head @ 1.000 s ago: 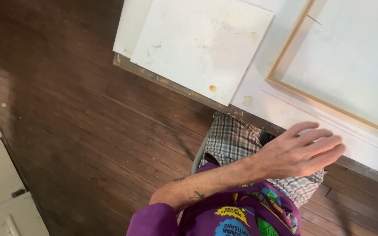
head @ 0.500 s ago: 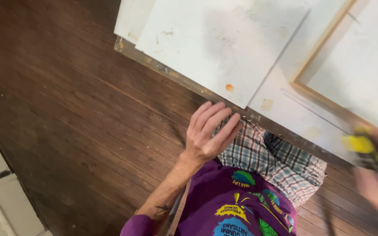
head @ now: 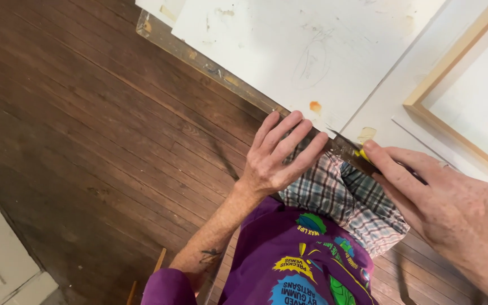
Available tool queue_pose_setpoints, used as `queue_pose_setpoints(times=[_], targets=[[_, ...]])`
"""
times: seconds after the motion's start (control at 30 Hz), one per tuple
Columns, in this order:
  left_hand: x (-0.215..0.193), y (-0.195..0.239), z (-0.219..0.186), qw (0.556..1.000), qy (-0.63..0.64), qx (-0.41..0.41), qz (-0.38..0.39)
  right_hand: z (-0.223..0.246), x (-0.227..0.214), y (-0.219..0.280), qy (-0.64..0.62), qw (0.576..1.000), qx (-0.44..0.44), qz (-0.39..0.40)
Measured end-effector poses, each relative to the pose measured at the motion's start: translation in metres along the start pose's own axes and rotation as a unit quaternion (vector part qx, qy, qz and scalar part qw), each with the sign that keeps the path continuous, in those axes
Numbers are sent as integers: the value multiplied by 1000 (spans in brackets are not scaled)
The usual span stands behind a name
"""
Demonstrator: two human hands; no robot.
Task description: Measuring, cutting, and fitting a spacer strip into a wooden picture frame using a utility knife.
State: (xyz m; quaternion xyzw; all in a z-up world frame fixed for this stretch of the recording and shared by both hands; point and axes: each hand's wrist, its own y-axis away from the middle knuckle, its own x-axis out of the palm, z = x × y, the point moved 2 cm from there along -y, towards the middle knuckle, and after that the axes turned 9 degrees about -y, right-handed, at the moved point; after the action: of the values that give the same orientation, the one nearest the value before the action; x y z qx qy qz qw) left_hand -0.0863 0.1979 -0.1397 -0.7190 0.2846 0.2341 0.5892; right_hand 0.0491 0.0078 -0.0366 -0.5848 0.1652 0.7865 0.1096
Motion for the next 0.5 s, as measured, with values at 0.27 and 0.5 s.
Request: queue_pose_setpoints(times=[0.27, 0.5], targets=[[5, 4, 3, 1000, -12, 12, -7, -3, 4, -7, 15, 999, -11, 41], [0, 0, 3, 1000, -1, -1, 9, -7, 6, -7, 36, 997, -16, 59]])
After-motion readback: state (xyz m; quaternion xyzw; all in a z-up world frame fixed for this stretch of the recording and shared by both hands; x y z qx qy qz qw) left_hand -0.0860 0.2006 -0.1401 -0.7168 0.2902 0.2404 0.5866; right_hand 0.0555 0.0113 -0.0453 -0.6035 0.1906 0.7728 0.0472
